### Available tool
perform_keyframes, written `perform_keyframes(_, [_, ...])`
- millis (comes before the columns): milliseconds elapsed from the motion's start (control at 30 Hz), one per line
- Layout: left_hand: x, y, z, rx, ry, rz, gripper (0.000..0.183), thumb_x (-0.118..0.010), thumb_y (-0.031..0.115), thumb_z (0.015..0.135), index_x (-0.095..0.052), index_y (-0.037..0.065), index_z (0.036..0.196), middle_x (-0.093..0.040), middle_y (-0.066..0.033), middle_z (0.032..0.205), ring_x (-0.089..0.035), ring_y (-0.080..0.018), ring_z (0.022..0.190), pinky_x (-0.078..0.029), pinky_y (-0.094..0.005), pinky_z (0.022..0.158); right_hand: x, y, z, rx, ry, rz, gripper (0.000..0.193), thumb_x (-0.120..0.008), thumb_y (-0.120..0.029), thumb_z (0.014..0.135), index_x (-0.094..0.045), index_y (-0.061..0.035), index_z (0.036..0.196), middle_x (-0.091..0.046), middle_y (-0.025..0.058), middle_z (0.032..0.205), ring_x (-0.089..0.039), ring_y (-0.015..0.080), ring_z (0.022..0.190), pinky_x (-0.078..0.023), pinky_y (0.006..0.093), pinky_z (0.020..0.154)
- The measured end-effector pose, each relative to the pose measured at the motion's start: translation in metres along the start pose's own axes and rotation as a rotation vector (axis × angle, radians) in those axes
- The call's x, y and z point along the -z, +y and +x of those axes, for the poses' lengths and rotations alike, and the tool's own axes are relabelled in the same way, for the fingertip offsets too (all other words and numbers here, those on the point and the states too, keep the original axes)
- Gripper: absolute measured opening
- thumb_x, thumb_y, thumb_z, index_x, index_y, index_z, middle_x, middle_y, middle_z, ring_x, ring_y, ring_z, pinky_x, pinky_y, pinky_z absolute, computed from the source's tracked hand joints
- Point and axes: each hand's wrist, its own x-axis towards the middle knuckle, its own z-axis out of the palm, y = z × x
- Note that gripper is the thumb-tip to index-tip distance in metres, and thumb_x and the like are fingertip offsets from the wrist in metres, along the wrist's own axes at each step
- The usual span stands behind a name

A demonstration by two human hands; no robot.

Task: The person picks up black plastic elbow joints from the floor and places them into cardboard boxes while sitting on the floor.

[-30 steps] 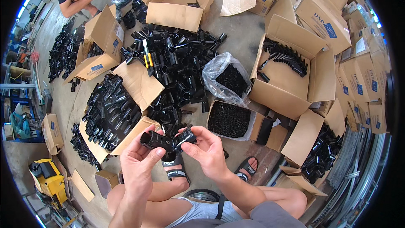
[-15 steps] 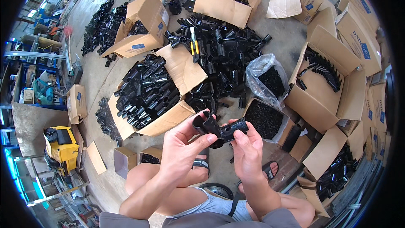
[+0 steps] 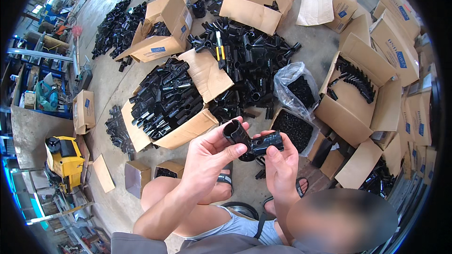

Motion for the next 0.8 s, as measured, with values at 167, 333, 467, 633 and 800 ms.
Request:
perform_keyframes(167, [0.001,-0.001,-0.001,-0.01,-0.044,-0.015,0.052,-0.077,-0.001,0.087,-0.059,0.001,0.135,-0.068,-0.009,0.125,-0.064,-0.013,0.112,-0.053,-0.0299,0.099,0.004,-0.004,-0.001,0.008,-0.06,0.002,0.034,-0.072,-0.007,0.09,-0.06,0.0029,0.119,-0.066,0.0139,0.12,-0.064,0.0218,0.112,-0.048,0.0367,0.102])
perform_keyframes(333, [0.001,-0.005,-0.004,-0.145,0.015,0.068,0.05,-0.076,-0.006,0.085,-0.058,-0.001,0.132,-0.069,-0.0116,0.122,-0.067,-0.0151,0.109,-0.055,-0.0292,0.095,0.02,-0.004,0.015,0.071,-0.237,-0.034,0.05,-0.069,-0.028,0.096,-0.055,0.0026,0.133,-0.064,0.0139,0.124,-0.063,0.0209,0.115,-0.045,0.0382,0.104])
perform_keyframes(467, [0.006,0.0,-0.005,-0.193,0.08,0.108,0.049,-0.076,-0.002,0.087,-0.057,-0.003,0.133,-0.069,-0.0131,0.122,-0.067,-0.0154,0.11,-0.055,-0.0284,0.092,0.09,-0.012,0.099,0.123,0.229,-0.472,0.051,-0.064,-0.042,0.099,-0.059,-0.0011,0.13,-0.069,0.0091,0.111,-0.068,0.0223,0.105,-0.052,0.0365,0.092])
perform_keyframes(633, [-0.009,-0.001,0.004,-0.166,0.075,0.124,0.05,-0.077,0.002,0.088,-0.056,-0.006,0.133,-0.069,-0.0146,0.119,-0.068,-0.0181,0.107,-0.054,-0.031,0.093,0.243,-0.01,0.221,0.093,0.621,-1.468,0.03,-0.071,-0.025,0.089,-0.071,-0.0081,0.115,-0.075,0.0133,0.105,-0.071,0.0297,0.1,-0.055,0.0406,0.089])
perform_keyframes(800, [-0.003,0.001,0.01,-0.09,0.141,0.003,0.045,-0.074,-0.001,0.09,-0.057,-0.005,0.132,-0.07,-0.0135,0.118,-0.067,-0.0169,0.108,-0.054,-0.0301,0.095,0.225,0.023,0.26,-0.04,0.498,-1.705,0.028,-0.074,-0.02,0.085,-0.072,-0.0101,0.111,-0.073,0.0154,0.109,-0.069,0.0348,0.106,-0.054,0.0464,0.092])
